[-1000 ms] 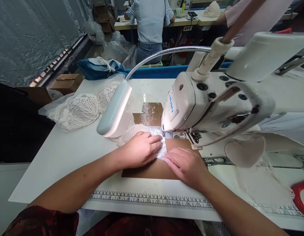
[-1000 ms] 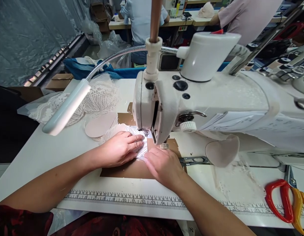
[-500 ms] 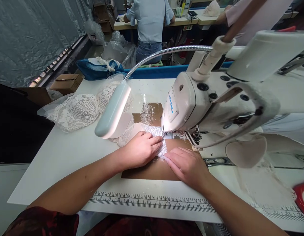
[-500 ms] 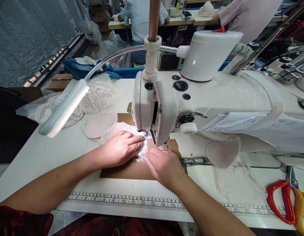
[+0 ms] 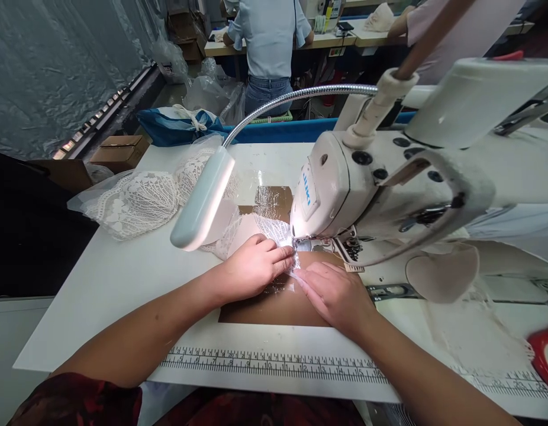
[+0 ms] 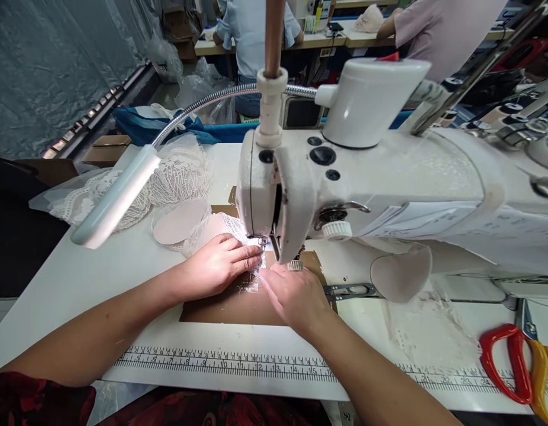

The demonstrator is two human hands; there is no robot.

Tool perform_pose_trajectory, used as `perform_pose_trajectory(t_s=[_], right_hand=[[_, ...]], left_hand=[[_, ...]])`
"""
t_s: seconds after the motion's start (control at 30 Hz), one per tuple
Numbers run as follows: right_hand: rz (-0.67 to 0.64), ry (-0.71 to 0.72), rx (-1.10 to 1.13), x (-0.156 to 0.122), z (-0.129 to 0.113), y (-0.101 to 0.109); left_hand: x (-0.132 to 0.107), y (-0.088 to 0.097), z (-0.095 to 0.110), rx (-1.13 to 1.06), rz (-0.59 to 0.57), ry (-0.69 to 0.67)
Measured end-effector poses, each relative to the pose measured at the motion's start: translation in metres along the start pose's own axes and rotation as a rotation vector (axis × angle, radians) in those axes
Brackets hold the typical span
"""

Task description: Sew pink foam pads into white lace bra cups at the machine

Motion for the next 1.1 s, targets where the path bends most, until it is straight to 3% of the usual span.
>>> perform_pose_trajectory(t_s=[0.33, 0.6, 0.8, 1.1], right_hand=[[0.03, -0.011, -0.003, 0.001, 0.001, 0.001], [-0.015, -0.042, -0.018, 0.005, 0.003, -0.001], [-0.028, -0.011, -0.018, 0.005, 0.001, 0.001], [-0.086, -0.044, -0.041, 0.007, 0.004, -0.002]], left_hand=[[-0.001, -0.005, -0.002, -0.025, 0.026, 0.054], [0.0, -0.003, -0.007, -0.012, 0.068, 0.062], [-0.002, -0.006, -0.004, -0.047, 0.068, -0.025], [0.0, -0.01, -0.012, -0.113, 0.071, 0.047]])
Point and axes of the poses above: each hand's wrist, its own x-axis towards the middle knuckle, its own y-axis out of the back of the hand, z = x × y, the point moved 5 cm from there along x, towards the middle knuckle, and after that the axes turned 3 degrees about -z, right-handed, at the moved point
